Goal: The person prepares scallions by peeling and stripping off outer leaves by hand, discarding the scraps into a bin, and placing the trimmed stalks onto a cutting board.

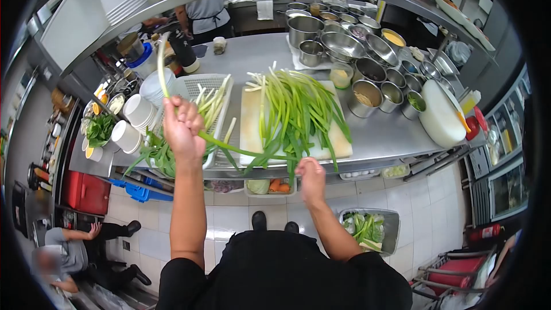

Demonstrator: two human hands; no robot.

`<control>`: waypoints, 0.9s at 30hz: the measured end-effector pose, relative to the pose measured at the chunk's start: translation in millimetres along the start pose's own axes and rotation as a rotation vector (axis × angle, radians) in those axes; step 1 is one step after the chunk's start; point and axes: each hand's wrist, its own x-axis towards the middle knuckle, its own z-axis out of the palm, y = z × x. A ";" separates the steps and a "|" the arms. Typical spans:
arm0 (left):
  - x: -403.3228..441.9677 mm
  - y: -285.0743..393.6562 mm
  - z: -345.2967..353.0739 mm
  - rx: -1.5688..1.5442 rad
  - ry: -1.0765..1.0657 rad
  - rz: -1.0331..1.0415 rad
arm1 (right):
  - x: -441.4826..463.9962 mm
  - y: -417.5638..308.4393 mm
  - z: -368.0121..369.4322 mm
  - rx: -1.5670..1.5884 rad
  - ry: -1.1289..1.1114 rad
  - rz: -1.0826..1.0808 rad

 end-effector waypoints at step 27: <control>59.2 -188.2 -37.0 1.409 -0.405 -0.082 | -29.7 -29.4 -183.7 -1.236 0.593 -0.271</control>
